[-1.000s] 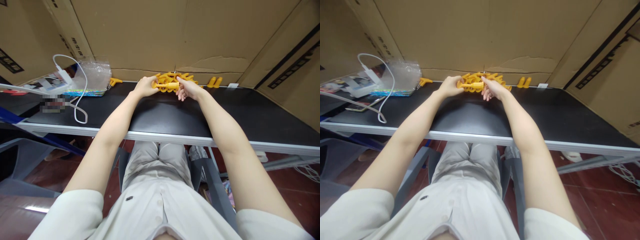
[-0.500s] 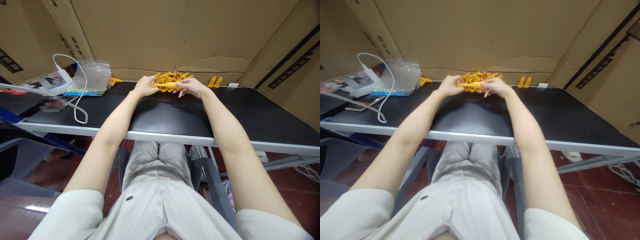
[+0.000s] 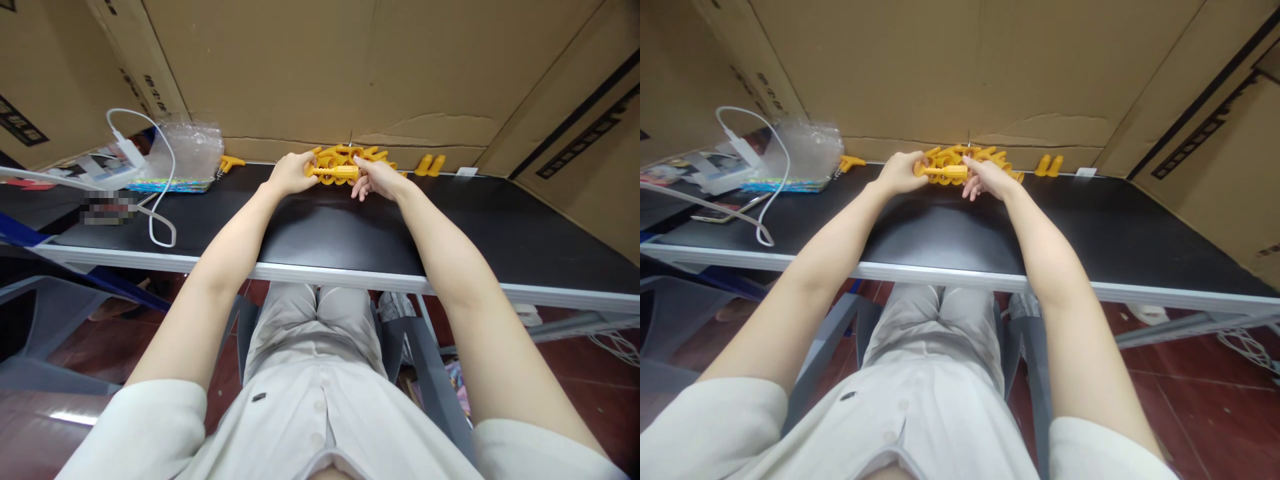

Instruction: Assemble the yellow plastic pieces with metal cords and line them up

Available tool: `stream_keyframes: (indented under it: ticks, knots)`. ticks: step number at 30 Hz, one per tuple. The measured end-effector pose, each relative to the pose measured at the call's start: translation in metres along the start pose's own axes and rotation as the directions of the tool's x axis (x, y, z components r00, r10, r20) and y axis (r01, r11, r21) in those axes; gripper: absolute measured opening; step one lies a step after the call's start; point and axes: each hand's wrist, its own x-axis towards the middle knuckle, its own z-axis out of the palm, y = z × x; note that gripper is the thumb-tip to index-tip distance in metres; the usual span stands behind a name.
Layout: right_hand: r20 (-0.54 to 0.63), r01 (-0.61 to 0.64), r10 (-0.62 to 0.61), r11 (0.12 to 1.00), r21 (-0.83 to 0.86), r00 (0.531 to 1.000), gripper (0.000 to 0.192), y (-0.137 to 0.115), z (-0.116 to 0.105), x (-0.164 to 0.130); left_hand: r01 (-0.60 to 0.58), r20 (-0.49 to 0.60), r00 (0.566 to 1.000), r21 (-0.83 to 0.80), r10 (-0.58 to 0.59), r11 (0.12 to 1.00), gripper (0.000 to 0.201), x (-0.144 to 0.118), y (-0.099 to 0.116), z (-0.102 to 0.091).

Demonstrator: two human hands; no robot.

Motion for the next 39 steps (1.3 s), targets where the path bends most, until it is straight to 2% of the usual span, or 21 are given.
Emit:
stream_keyframes:
  ticks: [6, 10, 15, 22, 25, 29, 31, 39]
  knots:
    - [-0.067, -0.046, 0.047, 0.999, 0.014, 0.997, 0.065, 0.003, 0.002, 0.013, 0.014, 0.009, 1.000, 0.047, -0.015, 0.999, 0.048, -0.004, 0.011, -0.007]
    - [-0.030, -0.071, 0.071, 0.997, 0.003, 0.997, 0.077, 0.006, 0.001, 0.017, 0.007, 0.004, 1.000, 0.032, -0.007, 0.999, 0.046, -0.003, 0.009, -0.004]
    - [-0.043, -0.114, 0.113, 0.993, -0.019, 0.993, 0.086, 0.007, 0.000, 0.018, 0.010, 0.013, 1.000, 0.002, -0.010, 1.000, 0.045, -0.002, 0.005, -0.002]
    - [0.042, -0.156, 0.156, 0.988, 0.016, 0.987, 0.096, -0.002, 0.000, 0.007, 0.055, 0.049, 0.997, -0.016, -0.054, 0.998, 0.052, -0.001, 0.000, -0.002]
    - [0.052, -0.125, 0.122, 0.990, 0.064, 0.991, 0.081, -0.005, 0.001, 0.000, 0.053, 0.038, 0.998, -0.008, -0.053, 0.999, 0.050, 0.000, -0.002, -0.001]
    - [0.040, -0.003, -0.003, 0.988, 0.152, 0.999, 0.043, -0.005, -0.001, -0.005, 0.061, 0.031, 0.998, 0.007, -0.061, 0.998, 0.049, 0.000, -0.001, -0.003]
    - [0.014, 0.046, -0.049, 0.985, 0.165, 0.999, 0.030, -0.004, -0.003, -0.005, 0.067, 0.031, 0.997, 0.011, -0.068, 0.998, 0.048, -0.001, 0.000, -0.003]
    - [-0.066, 0.104, -0.098, 0.990, 0.097, 0.993, 0.021, -0.002, -0.005, -0.004, 0.046, 0.031, 0.998, -0.005, -0.045, 0.999, 0.048, -0.001, -0.002, -0.002]
